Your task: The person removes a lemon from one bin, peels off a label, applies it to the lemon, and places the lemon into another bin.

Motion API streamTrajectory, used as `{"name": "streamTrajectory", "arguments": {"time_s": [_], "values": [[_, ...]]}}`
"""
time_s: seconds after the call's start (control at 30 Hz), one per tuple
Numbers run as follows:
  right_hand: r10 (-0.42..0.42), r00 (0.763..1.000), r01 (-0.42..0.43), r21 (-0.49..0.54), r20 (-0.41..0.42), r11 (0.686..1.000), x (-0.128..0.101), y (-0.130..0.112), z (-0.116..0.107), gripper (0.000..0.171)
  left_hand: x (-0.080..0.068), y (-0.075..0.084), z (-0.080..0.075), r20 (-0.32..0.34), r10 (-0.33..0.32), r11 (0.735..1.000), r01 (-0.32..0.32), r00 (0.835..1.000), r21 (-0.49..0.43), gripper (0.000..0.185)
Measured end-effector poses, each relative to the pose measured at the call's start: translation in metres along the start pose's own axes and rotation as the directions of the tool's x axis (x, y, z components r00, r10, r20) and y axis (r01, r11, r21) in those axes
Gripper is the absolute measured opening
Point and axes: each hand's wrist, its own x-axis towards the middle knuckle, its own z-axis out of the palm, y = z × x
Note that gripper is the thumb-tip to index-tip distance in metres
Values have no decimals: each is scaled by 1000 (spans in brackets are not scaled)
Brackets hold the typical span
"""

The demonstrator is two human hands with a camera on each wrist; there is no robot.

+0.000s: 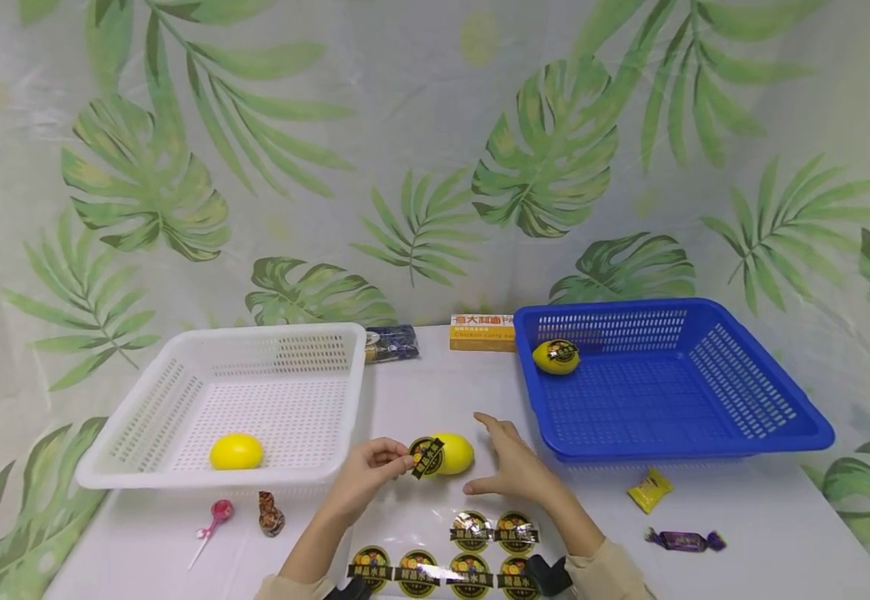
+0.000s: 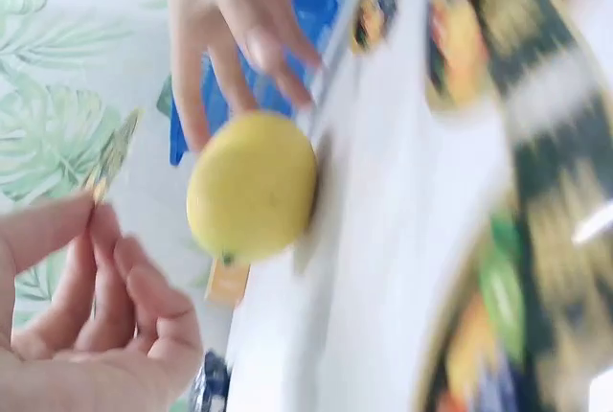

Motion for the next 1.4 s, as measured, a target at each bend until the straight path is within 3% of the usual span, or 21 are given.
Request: {"name": "streamTrajectory", "arguments": {"time_s": [0.1,0.27,0.4,0.53,0.77,0.93,1.17,1.3,1.4], "values": [[-60,997,57,65,43,996,11,4,6,95,3,11,8,-67,-13,998,9,998,-56,19],[-112,992,109,60,62,992,27,7,16,76,5,30,19,-159,-26,998,15,987,-69,19],[-122,990,117,80,65,990,35,9,20,66,18,20,21,-212,-33,997,17,977,-74,19],[-103,994,94,168,46,981,43,12,18,65,32,13,22,-258,-22,997,4,966,-72,19],[-109,992,126,402,-63,907,65,15,7,59,55,29,24,-320,20,999,-35,947,-41,18],[-80,987,137,453,-142,881,82,7,0,60,70,40,26,-333,48,998,-60,942,-26,19],[-59,989,122,541,-133,832,96,-1,-4,64,83,49,27,-364,85,996,-91,928,-1,17],[-85,987,146,552,-135,821,98,-1,-3,63,85,49,30,-396,158,987,-148,904,55,13],[-105,985,166,557,-140,814,98,-2,-2,62,84,49,33,-431,244,969,-200,869,146,10]]}}
